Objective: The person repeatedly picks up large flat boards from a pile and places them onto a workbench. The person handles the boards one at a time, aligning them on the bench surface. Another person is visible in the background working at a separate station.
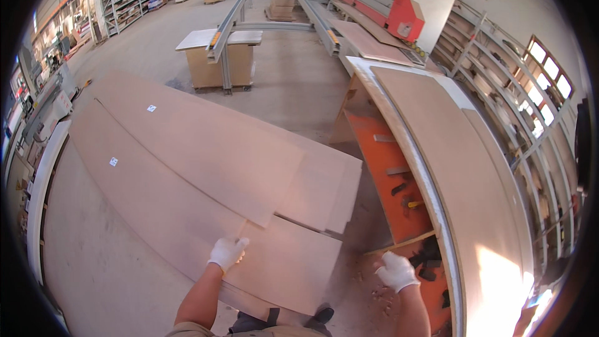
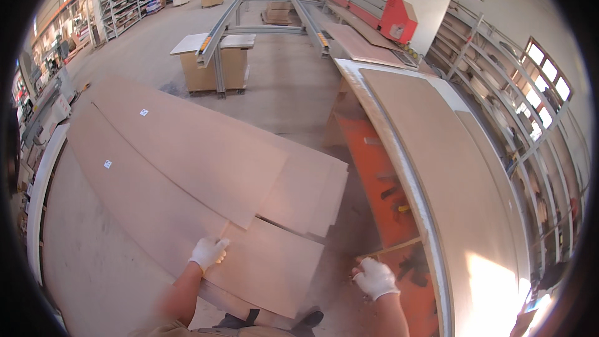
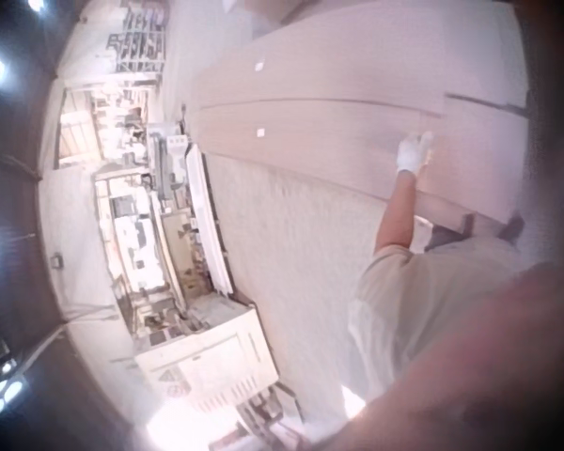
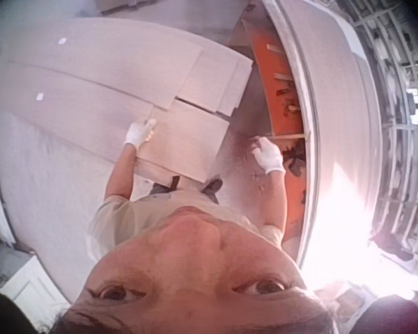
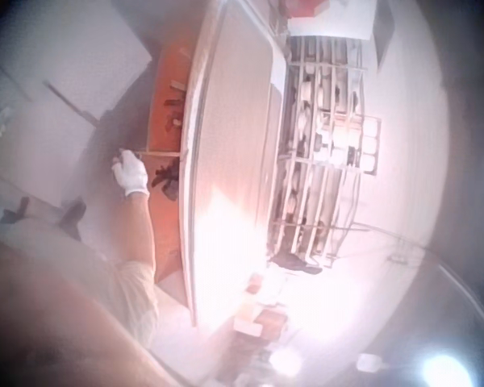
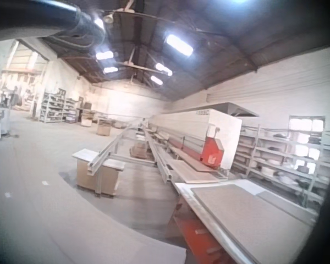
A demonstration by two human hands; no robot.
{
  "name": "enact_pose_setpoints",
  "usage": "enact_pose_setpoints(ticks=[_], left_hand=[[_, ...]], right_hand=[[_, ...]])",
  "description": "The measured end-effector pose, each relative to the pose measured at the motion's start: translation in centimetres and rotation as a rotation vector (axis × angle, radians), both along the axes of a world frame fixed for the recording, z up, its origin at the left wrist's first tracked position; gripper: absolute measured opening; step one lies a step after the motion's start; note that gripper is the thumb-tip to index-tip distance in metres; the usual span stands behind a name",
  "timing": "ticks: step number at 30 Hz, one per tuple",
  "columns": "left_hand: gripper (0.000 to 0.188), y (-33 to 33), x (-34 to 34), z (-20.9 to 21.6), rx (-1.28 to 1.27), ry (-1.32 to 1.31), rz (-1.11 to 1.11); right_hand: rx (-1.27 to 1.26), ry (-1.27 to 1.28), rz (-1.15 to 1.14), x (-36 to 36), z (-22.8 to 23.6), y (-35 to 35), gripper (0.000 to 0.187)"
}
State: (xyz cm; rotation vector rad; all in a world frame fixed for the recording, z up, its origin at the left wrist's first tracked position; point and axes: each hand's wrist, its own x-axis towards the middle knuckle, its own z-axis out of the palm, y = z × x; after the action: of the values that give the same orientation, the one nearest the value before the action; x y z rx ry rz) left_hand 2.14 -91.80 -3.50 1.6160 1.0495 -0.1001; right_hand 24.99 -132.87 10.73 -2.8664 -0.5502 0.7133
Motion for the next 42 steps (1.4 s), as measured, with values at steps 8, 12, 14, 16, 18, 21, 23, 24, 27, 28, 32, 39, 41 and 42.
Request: enact_pose_setpoints(ticks=[8,12,14,16,18,21,23,24,27,28,32,39,41,42], left_hand=[[0.045,-18.3,5.2,0.5,0.060,-0.109,-0.128],[0.047,-27.0,9.9,6.1,0.234,-0.092,-0.472],[0.050,-29.0,11.4,6.0,0.403,-0.149,-0.583],[0.050,-31.3,14.3,8.0,0.433,-0.170,-0.658],[0.047,-33.1,17.0,8.8,0.487,-0.214,-0.697],[0.047,-35.6,20.1,9.6,0.483,-0.302,-0.754],[0.048,-37.1,22.3,10.9,0.464,-0.321,-0.803],[0.047,-37.8,23.1,11.3,0.447,-0.324,-0.818],[0.046,-39.2,25.9,12.7,0.348,-0.329,-0.869],[0.046,-39.6,26.9,13.0,0.343,-0.353,-0.858],[0.043,-39.4,31.5,11.4,0.331,-0.579,-0.828],[0.035,-37.4,46.4,13.5,-0.547,-0.562,-0.632],[0.031,-36.6,52.3,12.5,-0.702,-0.617,-0.464],[0.030,-36.1,55.2,12.7,-0.755,-0.619,-0.415]], right_hand=[[0.211,-0.677,-0.204,14.2,0.2,-22.7,0.038],[0.157,-0.527,-0.381,18.2,-2.6,-31.6,0.057],[-0.017,-0.527,-0.247,17.3,-2.2,-29.8,0.064],[0.034,-0.557,-0.266,17.0,-2.3,-30.0,0.064],[0.055,-0.572,-0.267,17.2,-2.8,-30.2,0.063],[0.056,-0.566,-0.261,16.8,-2.6,-29.8,0.061],[0.044,-0.553,-0.259,16.7,-2.3,-29.8,0.059],[0.055,-0.540,-0.264,16.7,-2.2,-29.6,0.058],[0.060,-0.509,-0.286,16.3,-1.4,-29.6,0.058],[0.049,-0.503,-0.297,16.3,-1.3,-29.7,0.058],[0.010,-0.498,-0.285,16.4,-1.6,-29.2,0.058],[0.064,-0.509,-0.342,16.1,-1.4,-29.7,0.059],[0.064,-0.524,-0.355,16.1,-1.4,-29.5,0.060],[0.062,-0.511,-0.373,15.9,-1.4,-29.6,0.060]])
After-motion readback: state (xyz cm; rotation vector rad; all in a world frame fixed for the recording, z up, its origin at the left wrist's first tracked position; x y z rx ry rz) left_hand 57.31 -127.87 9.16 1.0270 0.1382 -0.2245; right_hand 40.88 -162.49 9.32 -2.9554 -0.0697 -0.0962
